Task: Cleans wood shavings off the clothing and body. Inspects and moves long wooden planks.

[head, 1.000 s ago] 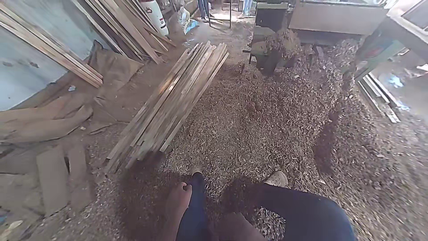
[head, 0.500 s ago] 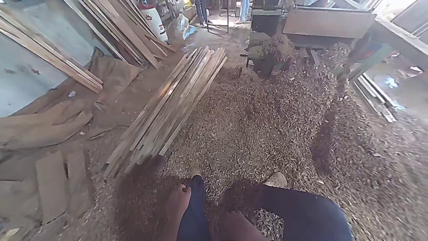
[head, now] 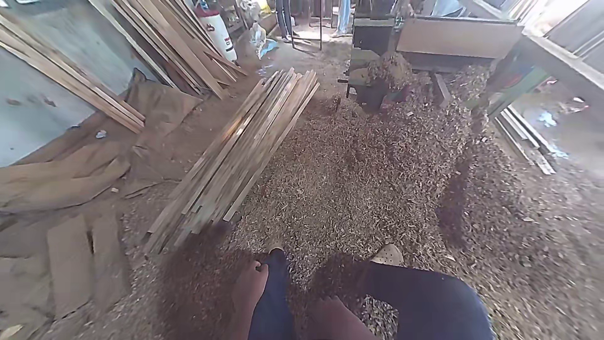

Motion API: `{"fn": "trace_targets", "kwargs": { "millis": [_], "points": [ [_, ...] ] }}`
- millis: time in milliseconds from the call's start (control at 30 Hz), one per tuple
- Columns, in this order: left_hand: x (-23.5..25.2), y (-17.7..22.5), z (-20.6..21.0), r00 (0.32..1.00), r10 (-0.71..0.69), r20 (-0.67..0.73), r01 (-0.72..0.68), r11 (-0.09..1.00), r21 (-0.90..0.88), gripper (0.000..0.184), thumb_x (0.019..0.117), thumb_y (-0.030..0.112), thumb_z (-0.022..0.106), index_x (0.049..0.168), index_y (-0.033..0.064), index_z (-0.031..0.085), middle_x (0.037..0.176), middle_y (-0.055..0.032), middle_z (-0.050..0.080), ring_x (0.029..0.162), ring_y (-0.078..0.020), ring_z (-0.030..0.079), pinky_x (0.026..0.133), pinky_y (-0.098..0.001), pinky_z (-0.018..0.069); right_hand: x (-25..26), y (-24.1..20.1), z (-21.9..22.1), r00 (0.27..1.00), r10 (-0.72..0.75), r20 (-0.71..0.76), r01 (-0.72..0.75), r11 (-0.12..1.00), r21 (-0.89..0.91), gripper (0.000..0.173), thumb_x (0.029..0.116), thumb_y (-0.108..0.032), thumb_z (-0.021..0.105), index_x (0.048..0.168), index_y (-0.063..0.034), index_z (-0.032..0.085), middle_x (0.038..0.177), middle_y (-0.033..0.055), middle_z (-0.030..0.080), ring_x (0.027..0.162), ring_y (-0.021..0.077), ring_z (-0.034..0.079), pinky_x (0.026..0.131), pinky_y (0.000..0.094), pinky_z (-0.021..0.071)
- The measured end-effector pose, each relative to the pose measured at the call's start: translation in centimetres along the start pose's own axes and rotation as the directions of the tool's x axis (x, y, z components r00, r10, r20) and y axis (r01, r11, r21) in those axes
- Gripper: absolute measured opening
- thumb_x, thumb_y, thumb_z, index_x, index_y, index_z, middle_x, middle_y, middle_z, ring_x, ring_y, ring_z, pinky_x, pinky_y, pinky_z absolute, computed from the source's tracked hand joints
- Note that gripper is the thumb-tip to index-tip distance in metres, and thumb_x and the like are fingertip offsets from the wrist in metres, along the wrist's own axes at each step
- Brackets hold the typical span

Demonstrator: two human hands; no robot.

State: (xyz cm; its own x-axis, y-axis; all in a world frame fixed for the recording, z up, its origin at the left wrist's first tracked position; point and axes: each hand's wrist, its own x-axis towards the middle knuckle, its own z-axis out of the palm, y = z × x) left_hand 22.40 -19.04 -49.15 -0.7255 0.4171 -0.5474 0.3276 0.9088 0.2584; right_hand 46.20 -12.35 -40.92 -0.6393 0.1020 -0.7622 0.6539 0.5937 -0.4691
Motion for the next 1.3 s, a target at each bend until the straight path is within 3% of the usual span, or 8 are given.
{"fn": "trace_targets", "kwargs": {
  "millis": [500, 767, 1300],
  "points": [
    [-0.3, 0.3, -0.4, 1.000, -0.015, 0.023, 0.015, 1.000, 0.011, 0.040, 0.1058, 0.039, 0.048, 0.130, 0.0135, 0.066, 0.125, -0.0150, 0.070, 0.121, -0.0335, 0.065, 0.098, -0.0582, 0.0516, 0.8, 0.4, 0.0, 1.000, -0.006, -0.001, 0.006, 1.000, -0.009, 0.044, 0.1037, -0.030, 0.058, 0.142, -0.0085, 0.057, 0.137, 0.0255, 0.061, 0.128, 0.0477, 0.056, 0.101, 0.0711, 0.0432],
    [-0.3, 0.3, -0.4, 1.000, -0.009, 0.018, 0.009, 1.000, 0.010, 0.040, 0.1057, 0.040, 0.048, 0.131, 0.0143, 0.067, 0.126, -0.0145, 0.070, 0.122, -0.0331, 0.065, 0.099, -0.0575, 0.0515, 1.0, 0.6, 0.0, 1.000, -0.009, -0.003, 0.009, 1.000, -0.018, 0.048, 0.1042, -0.030, 0.057, 0.148, -0.0096, 0.052, 0.140, 0.0259, 0.058, 0.130, 0.0482, 0.054, 0.104, 0.0705, 0.0416],
    [-0.2, 0.2, -0.4, 1.000, -0.001, 0.014, 0.001, 1.000, 0.018, 0.041, 0.1056, 0.039, 0.048, 0.130, 0.0125, 0.067, 0.125, -0.0159, 0.070, 0.121, -0.0337, 0.065, 0.099, -0.0569, 0.0515, 0.9, 0.5, -0.3, 1.000, 0.006, -0.015, -0.006, 1.000, 0.013, 0.046, 0.1038, -0.031, 0.057, 0.145, -0.0116, 0.055, 0.141, 0.0235, 0.059, 0.130, 0.0461, 0.055, 0.105, 0.0695, 0.0411]
  ]
}}
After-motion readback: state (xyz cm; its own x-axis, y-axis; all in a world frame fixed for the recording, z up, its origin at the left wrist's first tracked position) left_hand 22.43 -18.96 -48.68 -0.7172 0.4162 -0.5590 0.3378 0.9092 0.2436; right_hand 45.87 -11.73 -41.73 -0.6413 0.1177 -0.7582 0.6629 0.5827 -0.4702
